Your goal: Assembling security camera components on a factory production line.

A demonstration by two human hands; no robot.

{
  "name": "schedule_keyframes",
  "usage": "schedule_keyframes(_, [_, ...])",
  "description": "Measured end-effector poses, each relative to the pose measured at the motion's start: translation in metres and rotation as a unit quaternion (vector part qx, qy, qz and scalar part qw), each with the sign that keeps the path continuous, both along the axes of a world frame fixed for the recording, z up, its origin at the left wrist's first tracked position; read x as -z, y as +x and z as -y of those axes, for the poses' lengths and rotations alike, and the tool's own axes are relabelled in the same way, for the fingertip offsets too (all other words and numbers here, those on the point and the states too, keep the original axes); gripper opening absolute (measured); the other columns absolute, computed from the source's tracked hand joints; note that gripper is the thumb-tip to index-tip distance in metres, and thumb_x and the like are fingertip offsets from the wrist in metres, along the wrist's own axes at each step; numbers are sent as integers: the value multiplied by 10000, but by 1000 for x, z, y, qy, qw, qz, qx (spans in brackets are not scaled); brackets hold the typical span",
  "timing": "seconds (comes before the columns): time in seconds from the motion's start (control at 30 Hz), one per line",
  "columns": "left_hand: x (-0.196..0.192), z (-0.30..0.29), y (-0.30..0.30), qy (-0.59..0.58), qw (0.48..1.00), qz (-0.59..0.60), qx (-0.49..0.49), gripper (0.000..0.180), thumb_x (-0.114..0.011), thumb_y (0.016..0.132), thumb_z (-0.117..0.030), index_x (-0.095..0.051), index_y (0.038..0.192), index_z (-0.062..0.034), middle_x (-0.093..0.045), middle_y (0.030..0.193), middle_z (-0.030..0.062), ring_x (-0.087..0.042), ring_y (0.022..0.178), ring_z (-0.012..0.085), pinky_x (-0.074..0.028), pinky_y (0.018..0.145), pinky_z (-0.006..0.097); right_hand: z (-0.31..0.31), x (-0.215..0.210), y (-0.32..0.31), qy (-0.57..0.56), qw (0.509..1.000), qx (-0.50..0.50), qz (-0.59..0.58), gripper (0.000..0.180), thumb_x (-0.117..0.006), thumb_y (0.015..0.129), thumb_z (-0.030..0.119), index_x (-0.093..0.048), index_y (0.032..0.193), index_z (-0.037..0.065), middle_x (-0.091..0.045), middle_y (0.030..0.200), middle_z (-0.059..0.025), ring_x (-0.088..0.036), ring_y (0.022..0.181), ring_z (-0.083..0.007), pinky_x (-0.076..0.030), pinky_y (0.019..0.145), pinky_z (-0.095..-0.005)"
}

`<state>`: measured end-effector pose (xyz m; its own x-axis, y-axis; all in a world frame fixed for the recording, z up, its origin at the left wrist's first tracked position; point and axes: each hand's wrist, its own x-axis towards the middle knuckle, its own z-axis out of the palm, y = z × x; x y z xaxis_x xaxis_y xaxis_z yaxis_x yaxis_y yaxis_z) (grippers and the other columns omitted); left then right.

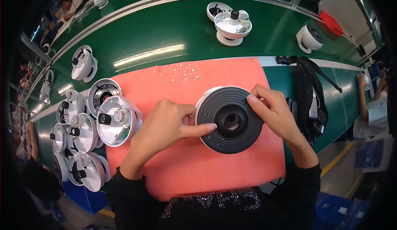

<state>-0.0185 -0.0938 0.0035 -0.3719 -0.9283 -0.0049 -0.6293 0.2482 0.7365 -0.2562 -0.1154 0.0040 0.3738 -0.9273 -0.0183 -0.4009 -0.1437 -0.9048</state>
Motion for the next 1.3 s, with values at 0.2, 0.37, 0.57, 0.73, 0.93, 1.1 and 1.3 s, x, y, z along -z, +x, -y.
schedule_keyframes(0.2, [3,11,3,49,998,35,-1,391,-703,669,-315,-523,515,-5,-478,411,54,-501,374,121,-365,389,237,13,8,0,17,998,-12,-55,297,-511,867,227,-528,724,-33,-519,568,-54,-449,504,-70,-345,458,-229])
schedule_keyframes(0.37, [7,9,4,5,999,33,14,421,-705,658,-343,-511,506,-1,-470,406,57,-504,372,135,-369,390,239,9,11,-2,-30,998,-31,-53,276,-508,870,213,-527,731,-25,-489,550,-35,-405,492,-58,-324,447,-228])
schedule_keyframes(0.57, [11,16,2,15,999,49,-5,441,-707,649,-369,-510,505,-3,-457,402,59,-480,369,140,-364,399,252,20,24,-2,-9,999,-24,-24,245,-498,877,188,-517,737,-12,-437,548,2,-380,510,-33,-299,445,-210])
schedule_keyframes(0.73, [8,7,5,-12,997,79,11,449,-710,639,-381,-509,511,0,-455,419,72,-473,382,168,-363,417,268,15,23,-1,-41,998,-26,-44,230,-513,862,185,-517,736,-7,-436,553,-4,-382,505,-45,-302,453,-214])
schedule_keyframes(0.93, [8,4,6,-36,997,67,18,443,-718,623,-382,-519,526,1,-454,424,78,-464,382,192,-363,422,279,8,16,0,-111,990,-31,-87,237,-551,821,207,-515,727,-7,-471,559,-53,-422,482,-103,-324,459,-246])
schedule_keyframes(1.1, [10,9,6,-16,998,60,20,447,-713,636,-380,-515,520,3,-453,422,79,-465,381,171,-357,413,278,13,18,2,-141,983,-44,-113,284,-510,843,223,-500,701,-23,-471,558,-129,-454,484,-221,-349,476,-313])
schedule_keyframes(1.3, [11,17,7,42,996,76,31,468,-673,691,-405,-526,504,-2,-458,399,74,-483,367,156,-369,404,263,18,12,1,-104,981,-53,-156,325,-464,870,234,-484,665,-17,-456,531,-164,-472,487,-285,-346,476,-357])
